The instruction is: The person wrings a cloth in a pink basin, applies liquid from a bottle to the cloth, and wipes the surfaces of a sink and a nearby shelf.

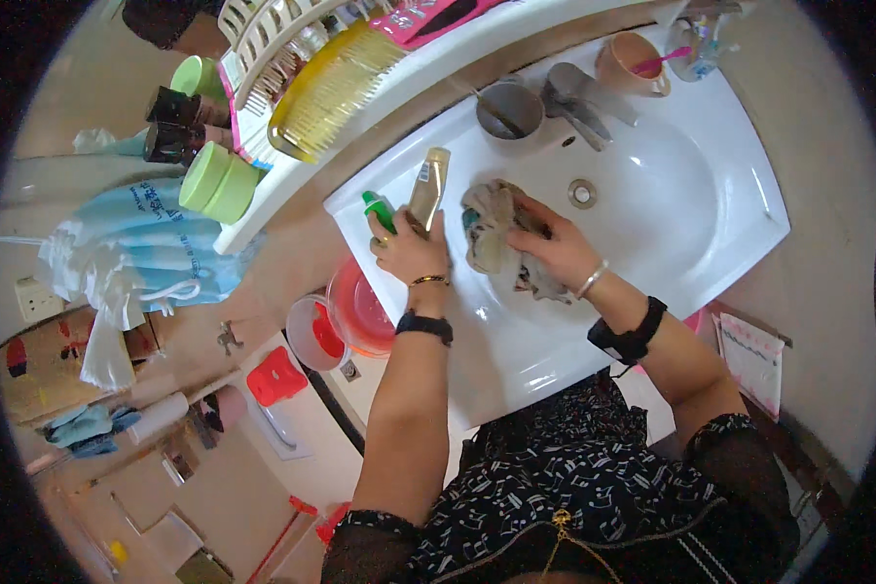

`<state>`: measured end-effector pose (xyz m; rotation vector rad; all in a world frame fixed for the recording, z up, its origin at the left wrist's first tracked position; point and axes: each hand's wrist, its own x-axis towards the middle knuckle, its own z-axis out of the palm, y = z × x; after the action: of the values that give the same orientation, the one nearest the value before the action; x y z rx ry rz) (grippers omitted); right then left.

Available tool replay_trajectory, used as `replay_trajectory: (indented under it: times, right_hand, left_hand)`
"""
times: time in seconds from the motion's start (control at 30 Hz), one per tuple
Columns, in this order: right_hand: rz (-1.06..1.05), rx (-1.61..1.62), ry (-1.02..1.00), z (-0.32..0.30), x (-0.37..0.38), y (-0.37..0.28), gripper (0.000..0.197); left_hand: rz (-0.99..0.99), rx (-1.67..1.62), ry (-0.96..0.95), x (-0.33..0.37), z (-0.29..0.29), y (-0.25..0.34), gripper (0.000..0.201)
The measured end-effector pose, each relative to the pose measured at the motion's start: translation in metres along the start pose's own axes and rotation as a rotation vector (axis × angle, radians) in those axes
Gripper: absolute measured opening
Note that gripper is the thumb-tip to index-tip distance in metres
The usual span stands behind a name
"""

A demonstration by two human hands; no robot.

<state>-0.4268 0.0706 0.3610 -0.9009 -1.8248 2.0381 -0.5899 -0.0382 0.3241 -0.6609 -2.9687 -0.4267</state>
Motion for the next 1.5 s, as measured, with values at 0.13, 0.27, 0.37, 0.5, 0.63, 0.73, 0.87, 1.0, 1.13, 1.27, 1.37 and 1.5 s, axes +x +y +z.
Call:
replay_trajectory:
  times: [0.13, 0.27, 0.37, 0.5, 0.63, 0.73, 0.87, 1.0, 1.13, 1.27, 1.37, 1.5]
  right_hand:
    - [0.018, -0.438, 0.012, 0.023, 0.031, -0.010, 0.069]
    - [-0.206, -0.815, 0.270, 0.064, 0.077, 0.005, 0.064]
    - [-0.180, -1.189, 0.487, 0.086, 0.117, 0.024, 0.067]
    - [-0.151, -1.227, 0.165, 0.127, 0.114, 0.005, 0.057]
    - [-0.223, -1.103, -0.276, 0.172, 0.096, 0.006, 0.049]
    - [-0.260, -1.104, -0.275, 0.155, 0.099, 0.013, 0.047]
    - [-0.147, -0.974, 0.109, 0.089, 0.110, 0.007, 0.049]
    - [-0.336, -0.790, 0.427, 0.097, 0.104, 0.002, 0.052]
    - [-0.434, -0.668, 0.802, 0.101, 0.119, -0.009, 0.058]
    - [0.023, -0.906, 0.739, 0.105, 0.153, 0.001, 0.063]
    - [0.017, -1.073, 0.602, 0.141, 0.145, 0.002, 0.056]
    - [-0.246, -1.100, 0.165, 0.192, 0.115, 0.017, 0.041]
  left_hand:
    - [0.148, -0.212, -0.138, 0.018, -0.013, -0.031, 0.030]
    - [0.147, -0.184, -0.193, -0.013, -0.042, -0.079, 0.025]
    - [-0.219, -0.710, -0.273, -0.070, -0.053, -0.108, 0.015]
    - [-0.679, -1.024, -0.329, -0.141, -0.123, -0.104, 0.013]
    - [-0.769, -1.087, -0.269, -0.184, -0.143, -0.127, 0.012]
    - [-0.755, -1.114, -0.231, -0.190, -0.155, -0.136, 0.012]
    - [-0.745, -1.148, -0.231, -0.167, -0.155, -0.114, 0.010]
    - [-0.717, -1.228, -0.261, -0.175, -0.151, -0.117, 0.005]
    - [-0.693, -1.275, -0.330, -0.182, -0.142, -0.117, 0.005]
    - [-0.771, -1.293, -0.333, -0.191, -0.148, -0.123, 0.007]
    - [-0.810, -1.266, -0.291, -0.203, -0.160, -0.133, 0.008]
    - [-0.800, -1.351, -0.316, -0.189, -0.158, -0.140, 0.010]
